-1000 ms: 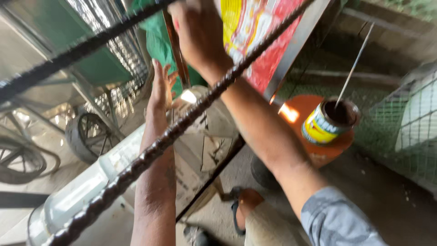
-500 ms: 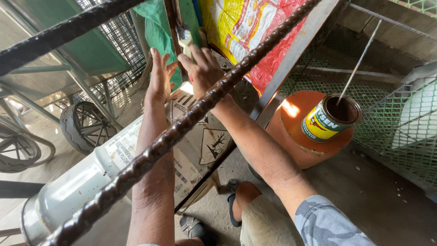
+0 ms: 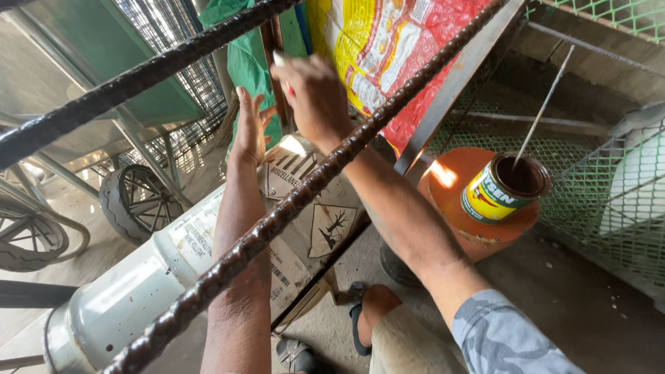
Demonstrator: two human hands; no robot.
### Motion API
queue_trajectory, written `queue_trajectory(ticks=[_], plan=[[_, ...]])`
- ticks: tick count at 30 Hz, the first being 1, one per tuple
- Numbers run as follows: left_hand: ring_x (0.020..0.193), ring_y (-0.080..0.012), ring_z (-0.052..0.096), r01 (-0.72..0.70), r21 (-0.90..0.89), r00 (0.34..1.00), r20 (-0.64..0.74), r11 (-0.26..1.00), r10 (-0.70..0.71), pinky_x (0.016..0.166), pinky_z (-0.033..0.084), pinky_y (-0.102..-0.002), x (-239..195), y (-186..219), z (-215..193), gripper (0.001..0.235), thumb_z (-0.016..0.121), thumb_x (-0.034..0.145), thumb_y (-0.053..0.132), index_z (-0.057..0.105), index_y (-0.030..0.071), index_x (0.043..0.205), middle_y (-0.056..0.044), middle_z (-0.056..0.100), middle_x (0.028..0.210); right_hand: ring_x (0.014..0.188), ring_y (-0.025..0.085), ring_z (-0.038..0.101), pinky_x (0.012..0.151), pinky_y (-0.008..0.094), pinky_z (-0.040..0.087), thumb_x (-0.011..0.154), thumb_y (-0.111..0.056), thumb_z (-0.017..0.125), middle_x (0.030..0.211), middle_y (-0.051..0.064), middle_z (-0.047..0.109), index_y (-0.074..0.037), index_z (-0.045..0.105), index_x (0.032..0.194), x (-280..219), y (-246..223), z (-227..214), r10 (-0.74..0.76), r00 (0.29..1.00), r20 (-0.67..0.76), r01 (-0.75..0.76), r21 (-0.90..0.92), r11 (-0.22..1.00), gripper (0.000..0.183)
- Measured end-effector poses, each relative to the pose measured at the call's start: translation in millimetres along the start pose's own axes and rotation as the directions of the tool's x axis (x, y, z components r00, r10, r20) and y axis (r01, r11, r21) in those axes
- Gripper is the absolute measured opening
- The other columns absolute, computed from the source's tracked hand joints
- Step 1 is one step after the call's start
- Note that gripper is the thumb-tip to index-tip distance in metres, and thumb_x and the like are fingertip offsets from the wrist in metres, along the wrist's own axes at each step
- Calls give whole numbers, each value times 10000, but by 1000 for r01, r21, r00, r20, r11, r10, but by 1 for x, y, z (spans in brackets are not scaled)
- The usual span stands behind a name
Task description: The person paints a metal cart frame with dark paint using a brush. They repeatedly dip the brush into a paint can resting on a gas cylinder and apply paint to the frame's bars and joints.
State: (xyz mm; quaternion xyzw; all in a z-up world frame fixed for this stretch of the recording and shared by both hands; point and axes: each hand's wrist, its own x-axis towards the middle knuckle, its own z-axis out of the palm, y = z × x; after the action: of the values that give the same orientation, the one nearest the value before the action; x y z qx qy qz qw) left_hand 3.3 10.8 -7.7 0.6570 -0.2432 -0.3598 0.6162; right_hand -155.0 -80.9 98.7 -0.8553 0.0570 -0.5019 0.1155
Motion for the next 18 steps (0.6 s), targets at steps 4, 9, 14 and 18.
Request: queue_trajectory(ticks=[4, 9, 14, 18], plan=[[1562, -411, 86, 17, -12, 1000, -17, 1000, -18, 1171, 46, -720, 0, 7, 1, 1241, 103, 716, 950, 88, 117, 1637, -258, 256, 1655, 913, 341, 646, 855, 472, 501, 884, -50, 728, 860, 102, 676, -77, 661, 883, 65, 0, -25, -68, 994, -83, 59, -113, 992, 72], [1557, -426, 94, 0, 8, 1000, -30, 1000, 0, 1174, 79, -725, -6, 6, 5, 1234, 95, 729, 948, 46, 120, 1643, -259, 262, 1649, 957, 324, 613, 896, 473, 480, 890, -35, 666, 939, 82, 646, -106, 684, 1180, 82, -17, -50, -159, 966, -202, 151, -56, 987, 300], [1543, -441, 168, -35, -24, 994, -100, 999, 33, 1160, 115, -741, 1, 4, 5, 1179, 90, 761, 913, 26, 121, 1632, -266, 288, 1638, 1051, 292, 605, 962, 442, 482, 969, -34, 623, 1125, 81, 649, -119, 687, 1213, 53, -11, -32, -80, 986, -143, 70, -73, 995, 266], [1542, -465, 198, -93, -122, 978, -197, 988, 68, 1168, 123, -755, 5, 8, -3, 1126, 112, 830, 884, 41, 105, 1639, -279, 279, 1644, 1111, 275, 612, 996, 385, 502, 898, 27, 590, 1243, 119, 656, -76, 703, 1207, 3, -4, -11, -65, 997, -48, 58, -140, 988, 345]])
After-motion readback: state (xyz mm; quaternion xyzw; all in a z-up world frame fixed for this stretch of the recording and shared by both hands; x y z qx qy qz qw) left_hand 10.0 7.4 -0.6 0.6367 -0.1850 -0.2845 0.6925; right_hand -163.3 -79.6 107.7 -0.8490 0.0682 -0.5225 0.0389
